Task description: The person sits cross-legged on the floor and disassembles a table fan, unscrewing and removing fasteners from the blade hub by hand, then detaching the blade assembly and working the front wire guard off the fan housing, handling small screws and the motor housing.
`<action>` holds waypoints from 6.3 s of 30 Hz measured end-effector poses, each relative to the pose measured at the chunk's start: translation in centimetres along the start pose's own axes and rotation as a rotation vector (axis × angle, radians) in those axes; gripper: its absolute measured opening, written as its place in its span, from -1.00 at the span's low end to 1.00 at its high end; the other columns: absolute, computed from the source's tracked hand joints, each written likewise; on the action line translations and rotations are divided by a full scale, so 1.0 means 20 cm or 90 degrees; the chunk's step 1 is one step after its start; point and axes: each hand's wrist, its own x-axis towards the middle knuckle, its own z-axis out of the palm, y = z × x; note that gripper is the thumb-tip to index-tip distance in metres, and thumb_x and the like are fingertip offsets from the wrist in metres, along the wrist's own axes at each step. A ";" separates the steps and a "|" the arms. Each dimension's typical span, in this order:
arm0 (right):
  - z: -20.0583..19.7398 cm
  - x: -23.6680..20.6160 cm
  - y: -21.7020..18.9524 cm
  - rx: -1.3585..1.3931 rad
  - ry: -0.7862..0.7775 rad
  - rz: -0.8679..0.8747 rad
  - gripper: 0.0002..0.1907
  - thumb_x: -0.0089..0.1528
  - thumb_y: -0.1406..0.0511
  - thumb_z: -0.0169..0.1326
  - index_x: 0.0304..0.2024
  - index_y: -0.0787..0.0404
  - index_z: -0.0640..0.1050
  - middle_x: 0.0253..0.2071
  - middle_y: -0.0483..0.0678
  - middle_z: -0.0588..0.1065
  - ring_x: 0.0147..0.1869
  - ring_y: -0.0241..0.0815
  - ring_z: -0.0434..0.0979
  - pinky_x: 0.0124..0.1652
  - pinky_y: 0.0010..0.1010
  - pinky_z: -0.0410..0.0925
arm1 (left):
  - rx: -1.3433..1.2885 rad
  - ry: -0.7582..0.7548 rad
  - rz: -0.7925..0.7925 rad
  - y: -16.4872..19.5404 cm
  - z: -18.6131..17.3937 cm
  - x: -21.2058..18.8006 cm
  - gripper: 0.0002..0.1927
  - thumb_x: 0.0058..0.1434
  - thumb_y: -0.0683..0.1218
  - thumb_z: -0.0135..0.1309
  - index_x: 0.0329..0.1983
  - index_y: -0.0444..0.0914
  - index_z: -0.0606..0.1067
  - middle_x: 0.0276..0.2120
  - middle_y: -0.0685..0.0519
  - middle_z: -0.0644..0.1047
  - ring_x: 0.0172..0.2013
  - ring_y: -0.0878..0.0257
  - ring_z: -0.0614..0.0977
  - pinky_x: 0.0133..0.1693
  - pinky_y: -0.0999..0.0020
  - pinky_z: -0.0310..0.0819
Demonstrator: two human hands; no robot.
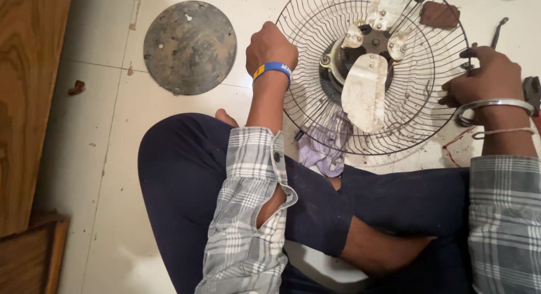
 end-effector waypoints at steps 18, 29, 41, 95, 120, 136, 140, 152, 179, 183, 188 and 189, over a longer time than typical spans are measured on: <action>-0.04 -0.01 -0.05 0.053 -0.024 0.049 -0.45 0.18 0.42 0.30 0.24 0.31 0.55 -0.29 0.17 0.62 -0.37 -0.05 0.66 -0.35 -0.31 0.50 | 0.016 -0.018 -0.002 0.01 -0.03 -0.03 -0.73 0.13 -0.13 0.17 -0.09 -0.26 0.56 -0.06 -0.16 0.61 -0.02 -0.11 0.66 -0.07 0.08 0.59; -0.06 -0.01 -0.06 0.033 -0.009 0.013 -0.49 0.24 0.43 0.22 0.26 0.36 0.53 -0.31 0.18 0.62 -0.38 -0.04 0.67 -0.36 -0.33 0.51 | 0.009 -0.008 0.007 0.01 -0.03 -0.02 -0.73 0.12 -0.14 0.15 -0.10 -0.27 0.56 -0.07 -0.18 0.62 -0.02 -0.12 0.66 -0.07 0.08 0.60; -0.10 -0.03 -0.10 0.067 0.017 -0.020 -0.55 0.26 0.43 0.19 0.21 0.40 0.54 -0.26 0.21 0.62 -0.33 -0.02 0.66 -0.34 -0.31 0.51 | 0.005 0.015 0.019 0.01 -0.02 -0.01 -0.72 0.12 -0.14 0.15 -0.09 -0.27 0.53 -0.09 -0.19 0.61 -0.03 -0.14 0.65 -0.08 0.06 0.60; -0.08 -0.04 -0.03 0.411 -0.035 -0.042 -0.55 0.35 0.59 -0.09 0.29 0.56 0.20 -0.18 0.39 0.56 -0.29 0.14 0.66 -0.42 -0.29 0.51 | -0.195 0.024 -0.030 -0.02 0.02 0.03 -0.59 0.04 -0.03 0.09 -0.03 -0.22 0.49 -0.07 -0.12 0.63 -0.02 -0.05 0.65 0.03 0.15 0.51; -0.05 0.00 0.06 0.403 -0.025 -0.042 -0.48 0.32 0.62 -0.09 0.33 0.57 0.18 -0.18 0.39 0.56 -0.24 0.15 0.68 -0.33 -0.28 0.56 | -0.418 -0.059 -0.090 -0.06 0.09 0.09 -0.67 0.06 -0.13 -0.03 -0.08 -0.23 0.48 -0.46 -0.02 0.60 -0.53 0.17 0.57 -0.48 0.18 0.49; -0.01 -0.01 0.11 0.378 -0.023 -0.051 -0.47 0.33 0.58 -0.12 0.38 0.57 0.25 -0.14 0.34 0.57 -0.21 0.09 0.67 -0.39 -0.38 0.45 | -0.613 -0.190 -0.179 -0.05 0.02 0.05 -0.61 0.21 -0.21 -0.32 -0.05 -0.24 0.51 -0.34 -0.20 0.68 -0.52 -0.07 0.72 -0.47 0.01 0.64; -0.02 0.01 0.09 0.335 0.028 -0.074 -0.41 0.26 0.57 -0.11 0.38 0.53 0.28 -0.12 0.36 0.57 -0.24 0.10 0.67 -0.43 -0.35 0.45 | -0.621 -0.168 -0.163 -0.05 0.03 0.05 -0.59 0.20 -0.23 -0.31 -0.06 -0.25 0.55 -0.35 -0.20 0.69 -0.54 0.00 0.72 -0.50 0.08 0.65; -0.15 -0.20 -0.24 -0.086 0.025 -0.344 -0.55 0.18 0.27 0.20 0.15 0.10 0.54 0.11 0.27 0.51 0.17 0.29 0.51 0.18 0.00 0.41 | -0.652 -0.179 -0.152 -0.05 0.03 0.05 -0.58 0.21 -0.24 -0.32 -0.03 -0.29 0.54 -0.36 -0.24 0.68 -0.52 -0.01 0.73 -0.49 0.11 0.69; 0.17 -0.28 -0.42 -0.153 -0.159 -0.390 0.27 -0.19 -0.35 0.24 0.48 -0.16 0.12 0.49 0.47 -0.09 0.53 0.72 -0.27 0.19 0.60 0.00 | -0.631 -0.179 -0.150 -0.06 0.02 0.05 -0.55 0.16 -0.29 -0.31 -0.05 -0.26 0.57 -0.37 -0.22 0.69 -0.50 0.02 0.73 -0.47 0.11 0.68; 0.16 -0.32 -0.50 -0.135 -0.156 -0.396 0.13 -0.08 -0.38 0.12 0.50 -0.45 0.08 0.51 0.37 -0.04 0.56 0.67 -0.28 0.24 0.60 -0.07 | -0.599 -0.181 -0.150 -0.06 0.02 0.04 -0.54 0.15 -0.28 -0.32 -0.06 -0.25 0.58 -0.38 -0.19 0.69 -0.52 0.04 0.73 -0.48 0.14 0.66; 0.17 -0.34 -0.52 -0.096 -0.068 -0.429 0.06 0.00 -0.38 0.05 0.52 -0.44 0.09 0.53 0.41 -0.05 0.54 0.72 -0.23 0.31 0.57 -0.08 | -0.622 -0.187 -0.142 -0.05 0.03 0.05 -0.55 0.15 -0.28 -0.31 -0.06 -0.26 0.57 -0.40 -0.20 0.68 -0.53 0.03 0.71 -0.48 0.13 0.67; 0.18 -0.34 -0.53 -0.098 -0.053 -0.432 0.08 0.00 -0.38 0.06 0.52 -0.42 0.09 0.51 0.46 -0.07 0.52 0.75 -0.24 0.31 0.56 -0.08 | -0.626 -0.192 -0.142 -0.05 0.03 0.05 -0.54 0.14 -0.29 -0.31 -0.06 -0.26 0.57 -0.40 -0.20 0.68 -0.54 0.03 0.71 -0.48 0.13 0.67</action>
